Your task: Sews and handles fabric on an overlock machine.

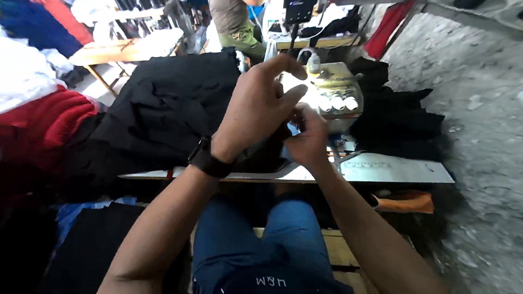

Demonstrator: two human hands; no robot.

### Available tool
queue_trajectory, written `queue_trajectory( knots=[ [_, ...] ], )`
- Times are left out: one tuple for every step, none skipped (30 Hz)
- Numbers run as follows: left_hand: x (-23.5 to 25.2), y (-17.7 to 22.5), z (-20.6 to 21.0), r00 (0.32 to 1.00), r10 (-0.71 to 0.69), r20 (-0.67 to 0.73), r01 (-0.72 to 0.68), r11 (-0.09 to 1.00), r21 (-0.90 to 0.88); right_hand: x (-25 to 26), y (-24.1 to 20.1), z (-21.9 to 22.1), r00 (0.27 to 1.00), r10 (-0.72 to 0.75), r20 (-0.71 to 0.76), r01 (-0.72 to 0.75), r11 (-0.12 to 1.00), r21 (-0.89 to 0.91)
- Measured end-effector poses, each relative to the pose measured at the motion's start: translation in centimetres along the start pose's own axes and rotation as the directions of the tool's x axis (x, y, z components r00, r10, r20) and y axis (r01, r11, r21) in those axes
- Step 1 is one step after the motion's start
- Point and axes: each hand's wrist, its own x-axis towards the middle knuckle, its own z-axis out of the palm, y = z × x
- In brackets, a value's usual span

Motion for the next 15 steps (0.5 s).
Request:
queue_trajectory(
  knots=[
    [-0.2,0.2,-0.1,1.000,-0.014,-0.001,0.014,0.999,0.035,0.4,-0.8,-0.2,0.997,-0.074,0.005,0.073,0.994,0.077],
    [-0.3,0.3,-0.1,1.000,-0.019,-0.004,0.019,0.999,0.044,0.8,-1.6,-0.5,0.990,-0.138,0.009,0.136,0.984,0.115],
    [-0.6,0.2,-0.1,1.000,-0.020,0.001,0.020,1.000,0.024,1.1,-2.3,-1.0,0.982,-0.190,0.019,0.186,0.975,0.118],
    [-1.1,0.0,-0.1,1.000,-0.019,0.015,0.020,1.000,-0.018,1.0,-2.9,-1.6,0.972,-0.234,0.035,0.229,0.969,0.096],
    [-1.8,0.0,0.0,1.000,-0.016,0.021,0.017,0.997,-0.074,0.8,-3.1,-2.2,0.962,-0.268,0.055,0.263,0.962,0.077],
    [-2.7,0.0,0.2,1.000,-0.027,0.015,0.029,0.989,-0.142,0.2,-3.1,-2.9,0.957,-0.279,0.077,0.273,0.959,0.081],
    [-3.9,0.0,0.4,0.999,-0.050,0.018,0.053,0.979,-0.195,-0.6,-3.1,-3.7,0.961,-0.258,0.100,0.248,0.964,0.100],
    [-5.2,0.0,0.6,0.997,-0.073,-0.001,0.071,0.971,-0.228,-1.6,-3.0,-4.5,0.974,-0.205,0.095,0.193,0.973,0.124],
    [-6.2,-0.5,0.8,0.996,-0.087,-0.024,0.079,0.970,-0.232,-2.6,-2.9,-5.3,0.991,-0.117,0.057,0.109,0.984,0.138],
    [-7.3,-1.4,1.2,0.994,-0.096,-0.051,0.079,0.960,-0.267,-3.6,-2.8,-6.0,1.000,0.001,-0.005,0.000,0.993,0.122],
    [-8.6,-2.7,2.2,0.989,-0.123,-0.088,0.086,0.937,-0.340,-4.5,-2.7,-6.4,0.989,0.121,-0.080,-0.114,0.990,0.084],
    [-9.9,-4.1,3.6,0.975,-0.187,-0.118,0.123,0.901,-0.415,-5.5,-2.8,-6.5,0.965,0.230,-0.125,-0.229,0.973,0.026],
    [-11.1,-5.3,5.2,0.956,-0.275,-0.105,0.196,0.860,-0.472,-6.5,-3.3,-6.2,0.938,0.316,-0.145,-0.320,0.947,-0.006],
    [-12.0,-6.1,6.6,0.930,-0.363,-0.052,0.289,0.813,-0.505,-7.3,-3.9,-5.9,0.921,0.365,-0.139,-0.371,0.928,-0.024],
    [-12.2,-6.4,7.8,0.902,-0.431,0.021,0.372,0.752,-0.544,-8.0,-4.6,-5.7,0.919,0.376,-0.120,-0.384,0.922,-0.050]
  ],
)
